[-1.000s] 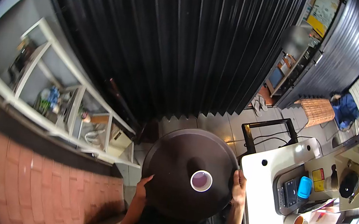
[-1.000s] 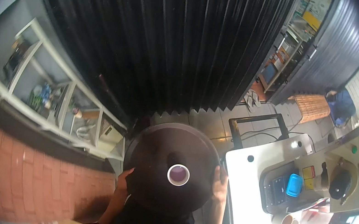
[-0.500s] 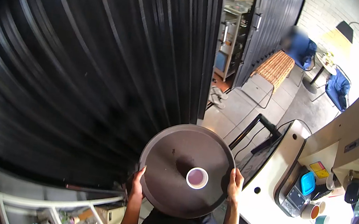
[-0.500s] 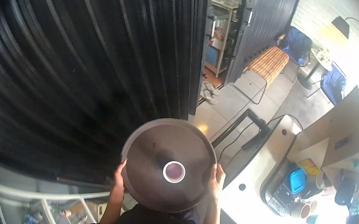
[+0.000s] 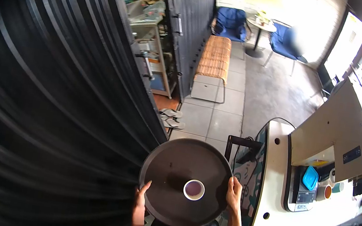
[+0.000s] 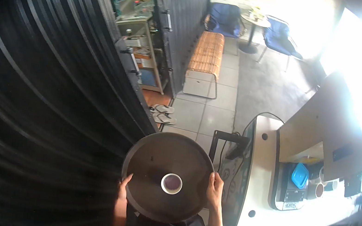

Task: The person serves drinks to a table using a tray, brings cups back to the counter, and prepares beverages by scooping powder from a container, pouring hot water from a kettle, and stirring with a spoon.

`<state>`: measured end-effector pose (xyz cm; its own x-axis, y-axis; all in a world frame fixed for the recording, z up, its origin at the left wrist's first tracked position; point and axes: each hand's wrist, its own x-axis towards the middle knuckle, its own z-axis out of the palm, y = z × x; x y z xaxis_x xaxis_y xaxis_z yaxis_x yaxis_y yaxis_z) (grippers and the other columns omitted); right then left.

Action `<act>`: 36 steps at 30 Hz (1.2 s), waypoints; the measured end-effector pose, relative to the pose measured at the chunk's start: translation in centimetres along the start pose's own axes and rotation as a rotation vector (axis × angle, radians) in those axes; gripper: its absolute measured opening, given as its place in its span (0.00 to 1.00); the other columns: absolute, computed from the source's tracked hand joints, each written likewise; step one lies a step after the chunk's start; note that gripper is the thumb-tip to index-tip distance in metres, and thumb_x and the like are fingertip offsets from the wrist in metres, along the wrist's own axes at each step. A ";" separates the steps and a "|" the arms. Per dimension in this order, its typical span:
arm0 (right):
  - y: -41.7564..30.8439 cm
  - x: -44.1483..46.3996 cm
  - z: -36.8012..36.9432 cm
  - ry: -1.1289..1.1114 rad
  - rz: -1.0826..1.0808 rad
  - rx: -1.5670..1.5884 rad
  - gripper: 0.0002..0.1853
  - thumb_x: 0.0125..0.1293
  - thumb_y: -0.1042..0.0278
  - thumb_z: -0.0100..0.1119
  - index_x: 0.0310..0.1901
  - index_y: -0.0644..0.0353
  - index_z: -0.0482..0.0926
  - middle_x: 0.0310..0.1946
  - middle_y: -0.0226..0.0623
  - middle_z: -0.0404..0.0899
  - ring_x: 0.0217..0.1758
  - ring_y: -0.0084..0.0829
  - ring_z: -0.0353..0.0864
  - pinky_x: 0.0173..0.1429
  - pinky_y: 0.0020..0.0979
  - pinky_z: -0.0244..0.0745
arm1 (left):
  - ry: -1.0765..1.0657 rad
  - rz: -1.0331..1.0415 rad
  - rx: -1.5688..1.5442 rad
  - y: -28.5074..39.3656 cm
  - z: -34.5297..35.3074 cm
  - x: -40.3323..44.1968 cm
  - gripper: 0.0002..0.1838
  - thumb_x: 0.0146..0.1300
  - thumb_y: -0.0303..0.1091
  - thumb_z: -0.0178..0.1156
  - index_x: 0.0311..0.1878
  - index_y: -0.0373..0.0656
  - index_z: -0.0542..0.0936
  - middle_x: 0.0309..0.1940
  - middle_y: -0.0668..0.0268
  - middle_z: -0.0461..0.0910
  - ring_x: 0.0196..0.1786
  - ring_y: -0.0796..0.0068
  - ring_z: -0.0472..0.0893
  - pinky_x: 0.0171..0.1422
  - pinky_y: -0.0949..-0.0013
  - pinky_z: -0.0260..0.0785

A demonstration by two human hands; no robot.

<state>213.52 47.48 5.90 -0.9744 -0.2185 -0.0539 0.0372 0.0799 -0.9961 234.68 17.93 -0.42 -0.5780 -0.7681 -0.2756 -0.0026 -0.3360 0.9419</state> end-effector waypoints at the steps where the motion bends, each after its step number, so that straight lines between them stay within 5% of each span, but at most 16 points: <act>1: 0.1 0.3 0.4 0.031 0.013 -0.009 0.20 0.81 0.58 0.48 0.30 0.61 0.68 0.25 0.16 0.57 0.30 0.13 0.53 0.31 0.24 0.51 | -0.038 0.016 0.037 2.4 1.8 1.4 0.31 0.61 0.39 0.71 0.64 0.34 0.75 0.58 0.58 0.78 0.60 0.66 0.77 0.67 0.64 0.67; 7: -2.1 4.4 4.1 0.255 -0.038 -0.119 0.18 0.80 0.61 0.49 0.30 0.61 0.67 0.26 0.17 0.57 0.31 0.14 0.55 0.32 0.24 0.53 | -0.088 -0.195 0.144 9.9 8.7 10.6 0.25 0.62 0.41 0.71 0.53 0.31 0.78 0.49 0.57 0.81 0.51 0.69 0.81 0.56 0.67 0.73; 12: -1.9 8.5 6.5 0.374 0.001 -0.049 0.16 0.80 0.62 0.49 0.33 0.62 0.68 0.27 0.18 0.58 0.33 0.14 0.56 0.35 0.23 0.55 | -0.372 -0.134 0.212 12.9 13.1 18.7 0.22 0.63 0.42 0.70 0.49 0.31 0.81 0.46 0.57 0.83 0.48 0.69 0.82 0.53 0.66 0.74; 18: -1.7 15.8 7.2 0.441 0.048 -0.058 0.16 0.81 0.64 0.48 0.32 0.61 0.67 0.27 0.17 0.59 0.33 0.13 0.55 0.35 0.22 0.55 | -0.428 -0.237 0.285 12.3 19.3 27.4 0.21 0.65 0.38 0.67 0.53 0.29 0.81 0.48 0.59 0.84 0.49 0.70 0.83 0.54 0.67 0.74; 21: -0.6 21.6 6.5 0.464 0.036 -0.023 0.17 0.81 0.64 0.47 0.30 0.60 0.66 0.26 0.17 0.57 0.32 0.13 0.54 0.34 0.22 0.53 | -0.462 -0.128 0.203 12.4 23.8 31.0 0.22 0.66 0.37 0.67 0.56 0.29 0.80 0.52 0.58 0.83 0.51 0.69 0.82 0.55 0.67 0.74; 23: -0.9 25.7 6.3 0.446 0.058 0.010 0.18 0.81 0.65 0.47 0.29 0.58 0.64 0.26 0.17 0.56 0.31 0.13 0.52 0.33 0.24 0.50 | -0.420 -0.288 0.256 13.5 26.5 33.8 0.24 0.65 0.37 0.68 0.58 0.30 0.78 0.55 0.57 0.81 0.56 0.68 0.81 0.60 0.67 0.73; 26: -1.0 33.5 5.7 0.468 -0.054 -0.021 0.18 0.80 0.66 0.48 0.28 0.57 0.61 0.25 0.17 0.53 0.29 0.13 0.50 0.30 0.25 0.48 | -0.513 -0.131 0.227 13.0 31.5 40.2 0.31 0.64 0.41 0.69 0.64 0.29 0.73 0.60 0.55 0.78 0.62 0.65 0.77 0.67 0.64 0.68; 30: -3.3 43.0 4.6 0.454 -0.075 0.004 0.18 0.80 0.66 0.48 0.28 0.57 0.62 0.25 0.18 0.53 0.30 0.13 0.51 0.31 0.25 0.49 | -0.367 -0.194 0.390 13.8 38.4 46.1 0.40 0.63 0.46 0.70 0.68 0.28 0.67 0.63 0.52 0.75 0.64 0.63 0.75 0.67 0.64 0.68; 34: -4.3 50.5 3.8 0.473 -0.090 0.039 0.18 0.80 0.64 0.48 0.29 0.57 0.62 0.27 0.17 0.53 0.31 0.14 0.52 0.32 0.24 0.51 | -0.529 -0.184 0.184 14.0 44.1 51.6 0.26 0.66 0.42 0.66 0.62 0.36 0.78 0.58 0.61 0.80 0.60 0.69 0.78 0.66 0.63 0.68; 36: -4.6 53.7 3.3 0.486 -0.031 0.053 0.18 0.81 0.63 0.48 0.30 0.57 0.62 0.27 0.18 0.52 0.32 0.14 0.52 0.33 0.24 0.51 | -0.557 -0.168 0.154 12.5 46.6 55.4 0.27 0.66 0.41 0.66 0.64 0.36 0.76 0.60 0.61 0.79 0.60 0.68 0.78 0.67 0.64 0.68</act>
<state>161.81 32.17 7.36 -0.9655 0.2604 0.0023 0.0052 0.0279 -0.9996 164.60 -3.38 5.07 -0.9000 -0.2963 -0.3198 -0.2248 -0.3132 0.9227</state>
